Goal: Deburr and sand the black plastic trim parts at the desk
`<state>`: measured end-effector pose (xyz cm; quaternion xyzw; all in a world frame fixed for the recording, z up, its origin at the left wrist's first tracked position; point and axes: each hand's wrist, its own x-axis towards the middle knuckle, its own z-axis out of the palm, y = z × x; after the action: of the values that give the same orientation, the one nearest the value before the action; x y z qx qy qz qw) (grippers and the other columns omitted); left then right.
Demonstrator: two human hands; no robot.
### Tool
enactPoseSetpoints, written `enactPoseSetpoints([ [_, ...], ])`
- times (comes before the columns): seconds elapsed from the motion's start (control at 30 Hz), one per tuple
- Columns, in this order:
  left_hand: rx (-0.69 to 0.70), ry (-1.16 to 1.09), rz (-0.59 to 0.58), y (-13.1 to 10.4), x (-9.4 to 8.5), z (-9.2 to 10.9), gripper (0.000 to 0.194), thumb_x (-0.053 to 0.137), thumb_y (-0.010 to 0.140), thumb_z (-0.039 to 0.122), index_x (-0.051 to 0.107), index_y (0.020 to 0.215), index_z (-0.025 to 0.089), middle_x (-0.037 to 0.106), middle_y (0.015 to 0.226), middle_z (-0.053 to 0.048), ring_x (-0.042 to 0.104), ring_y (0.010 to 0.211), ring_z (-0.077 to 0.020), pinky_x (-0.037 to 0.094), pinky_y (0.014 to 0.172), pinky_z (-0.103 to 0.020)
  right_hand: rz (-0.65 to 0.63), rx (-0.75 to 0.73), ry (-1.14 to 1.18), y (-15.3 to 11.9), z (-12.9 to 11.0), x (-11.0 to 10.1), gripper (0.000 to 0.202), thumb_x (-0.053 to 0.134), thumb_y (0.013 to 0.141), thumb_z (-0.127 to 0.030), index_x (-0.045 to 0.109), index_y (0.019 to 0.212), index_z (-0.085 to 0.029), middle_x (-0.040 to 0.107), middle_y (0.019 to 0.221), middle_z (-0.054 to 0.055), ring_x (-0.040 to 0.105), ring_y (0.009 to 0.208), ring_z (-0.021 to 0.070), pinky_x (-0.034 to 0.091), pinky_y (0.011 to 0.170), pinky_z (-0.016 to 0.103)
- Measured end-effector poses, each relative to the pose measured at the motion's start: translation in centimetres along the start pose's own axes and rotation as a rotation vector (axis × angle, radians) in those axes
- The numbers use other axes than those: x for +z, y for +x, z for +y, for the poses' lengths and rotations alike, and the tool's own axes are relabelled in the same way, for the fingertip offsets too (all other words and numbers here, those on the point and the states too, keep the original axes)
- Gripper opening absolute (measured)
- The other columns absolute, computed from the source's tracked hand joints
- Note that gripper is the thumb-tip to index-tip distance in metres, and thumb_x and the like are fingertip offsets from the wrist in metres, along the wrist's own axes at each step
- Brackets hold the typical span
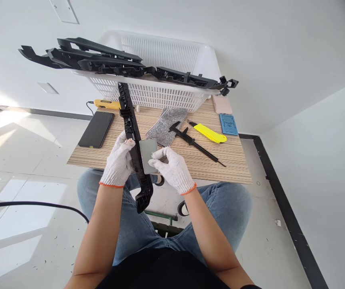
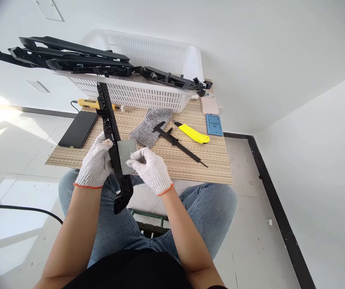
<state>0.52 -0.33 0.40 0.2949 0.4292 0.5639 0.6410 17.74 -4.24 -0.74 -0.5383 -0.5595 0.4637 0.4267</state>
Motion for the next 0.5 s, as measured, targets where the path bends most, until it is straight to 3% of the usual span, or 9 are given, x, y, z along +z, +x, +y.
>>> enactPoseSetpoints([
  [0.23,-0.023,-0.010,-0.072,-0.07,-0.20,-0.02,0.046,0.082,0.070,0.020,0.070,0.114,0.024,0.066,0.080,0.004,0.061,0.062,-0.0120,0.053,0.050,-0.021,-0.012,0.006,0.011,-0.08,-0.24,-0.16,0.014,0.078,0.086,-0.032,0.065,0.086,-0.025,0.081,0.101,0.001,0.076,0.094,0.0190,0.059,0.091,0.036],
  [0.5,0.008,0.026,-0.048,0.02,-0.16,-0.23,0.045,0.079,0.066,0.017,0.070,0.110,0.024,0.068,0.082,0.003,0.061,0.061,-0.0118,0.053,0.049,-0.021,-0.007,0.008,0.007,0.00,-0.27,-0.05,0.014,0.079,0.086,-0.031,0.066,0.086,-0.025,0.081,0.101,0.001,0.076,0.095,0.0194,0.058,0.091,0.036],
])
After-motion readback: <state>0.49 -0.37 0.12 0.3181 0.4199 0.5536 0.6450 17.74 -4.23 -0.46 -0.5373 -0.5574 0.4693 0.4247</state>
